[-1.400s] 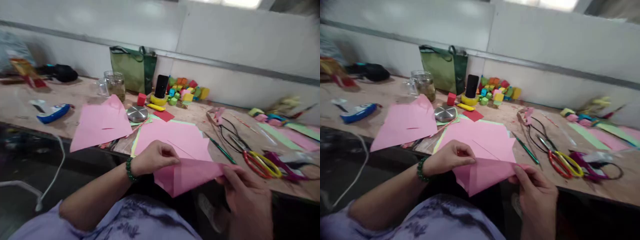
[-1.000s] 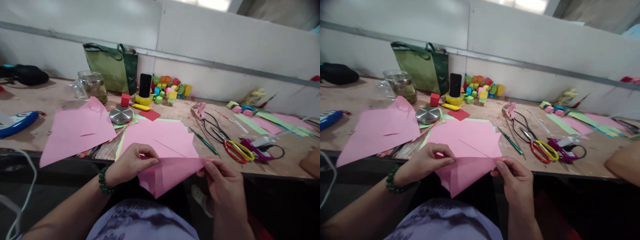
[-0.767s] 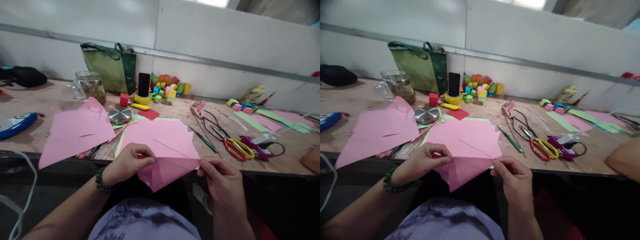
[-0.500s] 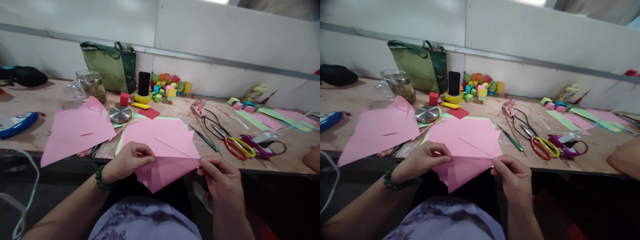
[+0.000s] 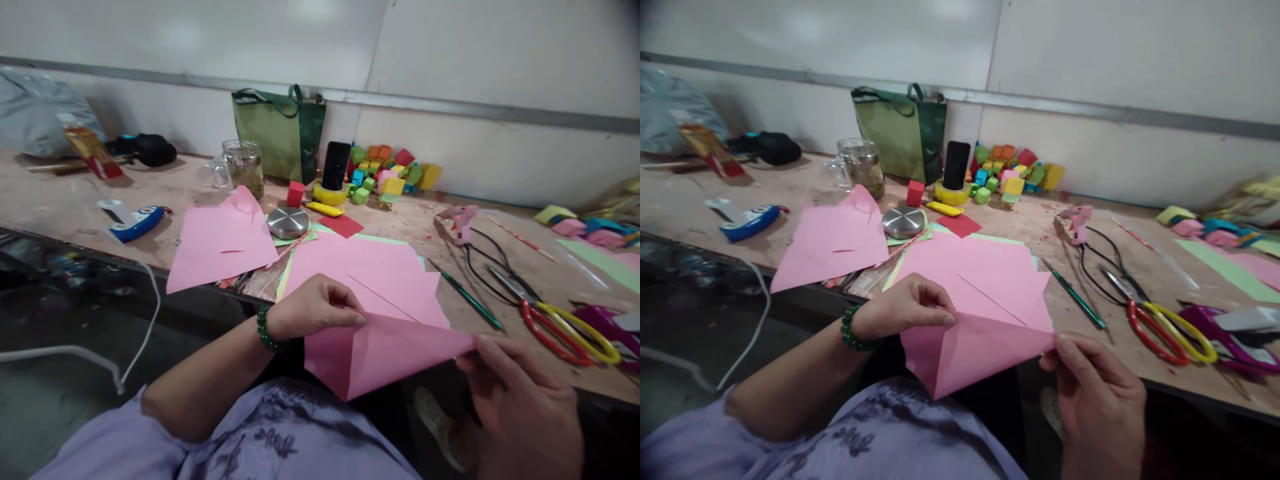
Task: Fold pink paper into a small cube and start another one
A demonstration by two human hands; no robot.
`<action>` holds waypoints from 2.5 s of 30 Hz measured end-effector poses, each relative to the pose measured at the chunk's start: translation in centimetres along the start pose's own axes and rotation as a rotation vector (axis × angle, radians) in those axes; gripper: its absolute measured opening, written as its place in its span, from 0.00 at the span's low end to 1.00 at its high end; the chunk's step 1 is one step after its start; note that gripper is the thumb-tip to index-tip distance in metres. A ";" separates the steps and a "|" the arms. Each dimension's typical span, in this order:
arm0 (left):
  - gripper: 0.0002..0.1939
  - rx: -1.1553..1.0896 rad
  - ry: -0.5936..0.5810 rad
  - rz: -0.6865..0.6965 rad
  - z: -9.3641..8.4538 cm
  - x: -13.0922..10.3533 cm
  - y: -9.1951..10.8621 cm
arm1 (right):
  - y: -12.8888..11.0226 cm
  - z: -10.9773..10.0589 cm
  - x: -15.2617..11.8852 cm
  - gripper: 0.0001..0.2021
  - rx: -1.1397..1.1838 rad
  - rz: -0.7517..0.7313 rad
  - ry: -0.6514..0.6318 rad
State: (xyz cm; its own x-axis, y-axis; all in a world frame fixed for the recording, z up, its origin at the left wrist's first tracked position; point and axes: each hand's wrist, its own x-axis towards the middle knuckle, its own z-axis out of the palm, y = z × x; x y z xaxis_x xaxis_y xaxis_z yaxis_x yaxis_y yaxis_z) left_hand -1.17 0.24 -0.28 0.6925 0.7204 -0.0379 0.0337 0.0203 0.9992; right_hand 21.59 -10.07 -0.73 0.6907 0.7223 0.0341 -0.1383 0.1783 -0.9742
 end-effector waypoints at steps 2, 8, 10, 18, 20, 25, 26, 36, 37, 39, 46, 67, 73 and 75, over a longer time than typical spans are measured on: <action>0.06 0.003 -0.007 0.002 0.0 0.0 0.0 | -0.2 0.1 -0.1 0.15 -0.009 0.002 0.005; 0.06 0.005 -0.004 -0.009 0.0 0.0 0.0 | 0.0 -0.1 -0.1 0.13 -0.019 -0.021 0.005; 0.06 0.007 -0.005 -0.005 0.0 -0.1 0.0 | 0.1 -0.1 -0.1 0.12 -0.016 -0.029 -0.002; 0.06 0.067 -0.001 0.003 -0.1 0.0 0.4 | 0.8 -0.1 0.3 0.10 -0.026 -0.046 -0.038; 0.06 0.110 0.002 -0.003 -0.3 -0.1 0.7 | 0.9 -0.2 0.5 0.10 -0.041 -0.048 -0.068; 0.06 0.305 -0.023 0.030 -1.4 -0.2 2.5 | 0.5 0.0 1.0 0.10 -0.111 -0.070 -0.208; 0.06 0.356 -0.035 0.047 -1.8 0.0 3.0 | 0.4 0.2 1.4 0.09 -0.124 -0.072 -0.241; 0.05 0.847 -0.070 -0.017 -7.1 9.0 4.0 | 3.1 3.6 9.3 0.15 -0.549 -0.018 -0.484; 0.04 0.863 -0.062 -0.034 -7.4 9.9 3.4 | 3.5 3.9 9.8 0.15 -0.583 -0.017 -0.498; 0.02 0.891 -0.042 -0.069 -8.0 11.3 2.2 | 4.0 4.0 10.5 0.14 -0.642 -0.049 -0.510; 0.06 0.859 -0.094 -0.099 -9.2 12.5 -0.9 | 3.4 3.5 10.0 0.09 -0.825 -0.337 -0.448; 0.07 0.753 -0.131 -0.014 -6.4 11.1 -0.9 | 1.9 5.3 7.3 0.17 -1.081 -1.066 -0.960; 0.07 0.653 -0.203 0.104 -5.1 10.2 0.2 | 1.3 5.7 8.7 0.10 -0.984 -0.703 -0.747; 0.07 0.653 -0.212 0.124 -4.7 10.1 0.3 | 1.2 6.3 9.4 0.10 -1.027 -0.519 -0.813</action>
State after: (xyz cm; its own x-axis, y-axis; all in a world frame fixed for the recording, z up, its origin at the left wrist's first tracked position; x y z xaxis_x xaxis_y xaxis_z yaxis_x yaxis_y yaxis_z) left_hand 2.40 10.78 -0.34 0.8428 0.5381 0.0083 0.3255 -0.5220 0.7884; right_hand 23.47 1.13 -0.15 -0.1429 0.9676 0.2082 0.8182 0.2339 -0.5252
